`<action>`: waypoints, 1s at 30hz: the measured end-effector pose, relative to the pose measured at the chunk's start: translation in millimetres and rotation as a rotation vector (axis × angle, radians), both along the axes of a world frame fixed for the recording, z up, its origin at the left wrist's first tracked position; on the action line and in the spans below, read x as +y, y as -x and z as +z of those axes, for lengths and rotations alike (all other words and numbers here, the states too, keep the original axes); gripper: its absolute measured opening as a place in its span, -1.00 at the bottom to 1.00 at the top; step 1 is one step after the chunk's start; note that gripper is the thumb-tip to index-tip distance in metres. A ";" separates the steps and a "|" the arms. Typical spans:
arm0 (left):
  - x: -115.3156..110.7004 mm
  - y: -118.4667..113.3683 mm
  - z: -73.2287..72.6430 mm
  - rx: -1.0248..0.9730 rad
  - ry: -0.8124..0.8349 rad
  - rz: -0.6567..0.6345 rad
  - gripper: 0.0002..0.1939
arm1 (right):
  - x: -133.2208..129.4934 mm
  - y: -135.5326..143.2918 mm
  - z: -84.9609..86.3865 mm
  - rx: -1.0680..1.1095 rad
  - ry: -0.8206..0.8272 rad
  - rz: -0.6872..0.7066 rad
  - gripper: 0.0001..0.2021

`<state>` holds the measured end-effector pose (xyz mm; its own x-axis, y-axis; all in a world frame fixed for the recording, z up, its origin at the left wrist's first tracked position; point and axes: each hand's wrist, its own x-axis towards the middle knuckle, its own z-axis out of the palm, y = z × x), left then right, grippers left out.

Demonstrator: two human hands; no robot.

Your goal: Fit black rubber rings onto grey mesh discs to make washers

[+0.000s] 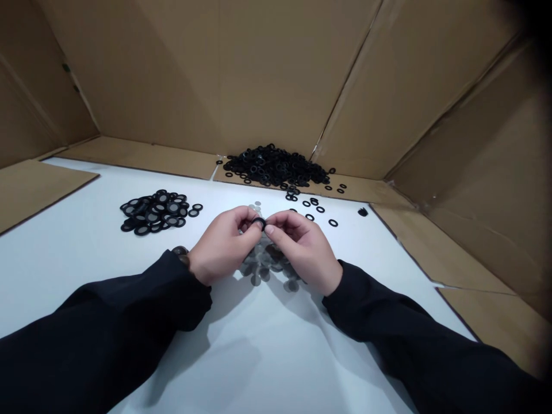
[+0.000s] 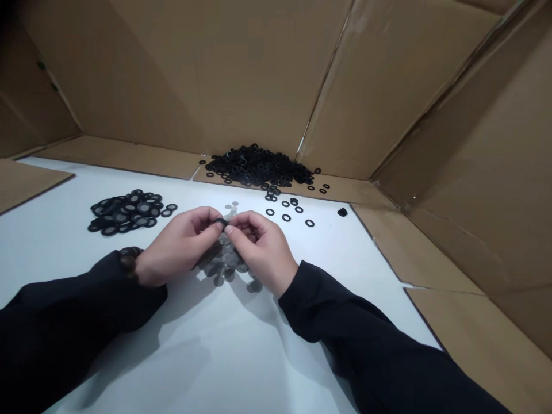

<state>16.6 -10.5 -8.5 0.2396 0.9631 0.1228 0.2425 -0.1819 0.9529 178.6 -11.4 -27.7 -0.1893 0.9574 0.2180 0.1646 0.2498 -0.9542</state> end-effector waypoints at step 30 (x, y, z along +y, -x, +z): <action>2.1 1.1 2.1 0.026 0.033 -0.034 -0.84 | -2.9 -0.4 -1.0 -0.170 -0.137 -0.097 -0.85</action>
